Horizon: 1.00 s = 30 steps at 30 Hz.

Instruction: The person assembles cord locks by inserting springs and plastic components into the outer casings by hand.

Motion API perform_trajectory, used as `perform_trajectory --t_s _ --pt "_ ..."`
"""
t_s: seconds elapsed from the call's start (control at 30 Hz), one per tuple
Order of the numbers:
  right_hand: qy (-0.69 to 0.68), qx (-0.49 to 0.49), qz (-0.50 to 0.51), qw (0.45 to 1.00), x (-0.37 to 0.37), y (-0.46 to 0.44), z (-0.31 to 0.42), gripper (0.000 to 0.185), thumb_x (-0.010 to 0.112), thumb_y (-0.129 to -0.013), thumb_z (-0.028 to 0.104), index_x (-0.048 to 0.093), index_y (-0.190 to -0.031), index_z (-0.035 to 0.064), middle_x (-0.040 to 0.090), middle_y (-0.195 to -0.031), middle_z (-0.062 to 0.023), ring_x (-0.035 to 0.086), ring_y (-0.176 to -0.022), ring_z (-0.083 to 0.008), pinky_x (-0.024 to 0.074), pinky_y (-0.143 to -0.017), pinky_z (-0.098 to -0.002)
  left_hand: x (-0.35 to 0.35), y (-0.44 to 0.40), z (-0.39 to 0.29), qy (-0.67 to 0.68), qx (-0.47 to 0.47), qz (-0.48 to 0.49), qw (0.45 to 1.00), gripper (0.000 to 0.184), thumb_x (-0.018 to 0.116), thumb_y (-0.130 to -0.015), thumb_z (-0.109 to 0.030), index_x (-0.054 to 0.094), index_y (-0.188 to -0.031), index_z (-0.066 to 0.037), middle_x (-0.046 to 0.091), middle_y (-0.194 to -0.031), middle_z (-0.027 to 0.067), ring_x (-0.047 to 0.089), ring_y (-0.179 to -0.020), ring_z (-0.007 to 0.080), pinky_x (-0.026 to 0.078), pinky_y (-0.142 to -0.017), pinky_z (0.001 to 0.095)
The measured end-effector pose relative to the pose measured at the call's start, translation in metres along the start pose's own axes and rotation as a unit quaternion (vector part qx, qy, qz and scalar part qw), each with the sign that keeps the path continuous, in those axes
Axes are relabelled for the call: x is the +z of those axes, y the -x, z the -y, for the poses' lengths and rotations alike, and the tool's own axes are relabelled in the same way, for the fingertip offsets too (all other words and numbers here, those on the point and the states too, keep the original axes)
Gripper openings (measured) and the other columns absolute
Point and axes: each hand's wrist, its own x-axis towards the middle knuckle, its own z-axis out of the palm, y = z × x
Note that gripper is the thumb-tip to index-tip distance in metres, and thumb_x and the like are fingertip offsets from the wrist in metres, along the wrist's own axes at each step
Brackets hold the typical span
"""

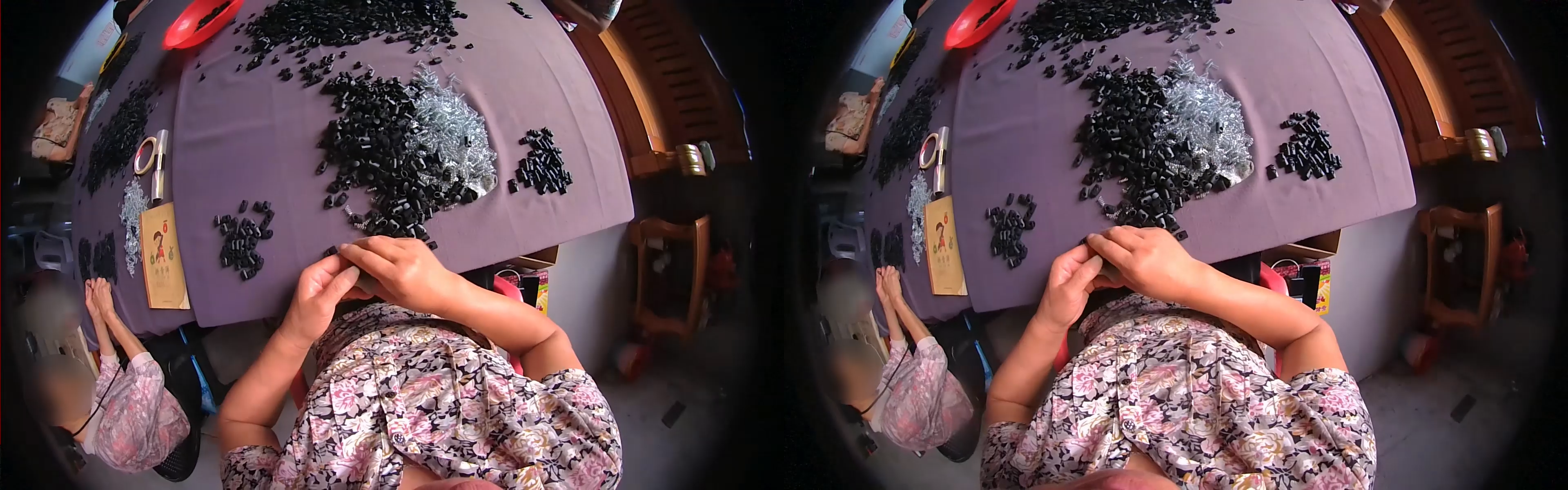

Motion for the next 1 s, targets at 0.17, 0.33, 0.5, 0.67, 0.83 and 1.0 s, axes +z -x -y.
perform_trajectory --t_s 0.17,0.33,0.5,0.67,0.83,1.0 --pt "0.103 0.021 -0.106 0.989 -0.072 0.010 -0.009 0.042 0.082 -0.073 0.004 0.068 -0.113 0.0020 0.071 -0.100 -0.0123 0.070 -0.085 -0.0280 0.0578 -0.072 -0.0367 -0.015 0.009 -0.016 -0.029 0.102 -0.097 0.990 0.032 0.050 -0.106 -0.026 0.063 -0.115 0.002 0.071 -0.108 0.0150 0.070 -0.091 0.0188 0.056 -0.078 0.0281" --pt "0.227 0.218 -0.177 0.932 -0.125 0.051 -0.061 0.039 0.067 -0.081 -0.005 0.067 -0.119 0.0031 0.066 -0.116 -0.0168 0.066 -0.104 -0.0334 0.0533 -0.089 -0.0395 -0.042 0.007 -0.019 -0.045 0.140 -0.217 0.965 0.022 0.052 -0.106 -0.018 0.064 -0.109 -0.001 0.071 -0.102 0.0112 0.067 -0.083 0.0127 0.053 -0.074 0.0241" --pt "0.316 0.220 -0.095 0.918 -0.130 0.059 -0.077 0.042 0.065 -0.078 -0.004 0.065 -0.119 0.0046 0.065 -0.120 -0.0111 0.060 -0.113 -0.0329 0.0482 -0.099 -0.0425 -0.022 0.002 -0.007 -0.152 0.155 -0.200 0.955 0.017 0.062 -0.101 -0.013 0.066 -0.114 -0.003 0.070 -0.095 0.0035 0.060 -0.081 0.0055 0.049 -0.073 0.0201" --pt "0.368 0.254 -0.106 0.888 -0.139 0.066 -0.101 0.042 0.064 -0.079 -0.003 0.066 -0.120 0.0053 0.065 -0.124 -0.0107 0.058 -0.119 -0.0327 0.0465 -0.103 -0.0427 -0.012 -0.005 -0.013 -0.435 0.216 -0.199 0.851 0.021 0.073 -0.087 -0.006 0.067 -0.107 -0.002 0.061 -0.097 0.0069 0.061 -0.071 0.0152 0.051 -0.063 0.0283" --pt "0.379 0.279 -0.126 0.873 -0.144 0.068 -0.101 0.044 0.068 -0.085 0.002 0.065 -0.128 0.0080 0.064 -0.130 -0.0105 0.057 -0.123 -0.0324 0.0449 -0.106 -0.0425 -0.015 -0.012 -0.013 -0.530 0.236 -0.181 0.794 0.016 0.072 -0.086 -0.009 0.065 -0.099 -0.005 0.062 -0.097 0.0102 0.066 -0.080 0.0289 0.054 -0.071 0.0383" --pt "0.352 0.222 -0.164 0.894 -0.132 0.059 -0.080 0.047 0.071 -0.082 0.001 0.066 -0.128 0.0085 0.063 -0.130 -0.0117 0.056 -0.125 -0.0328 0.0442 -0.107 -0.0428 -0.014 -0.010 -0.013 -0.571 0.256 -0.179 0.759 0.014 0.070 -0.087 -0.009 0.064 -0.099 -0.006 0.060 -0.095 0.0088 0.065 -0.081 0.0293 0.054 -0.071 0.0394"
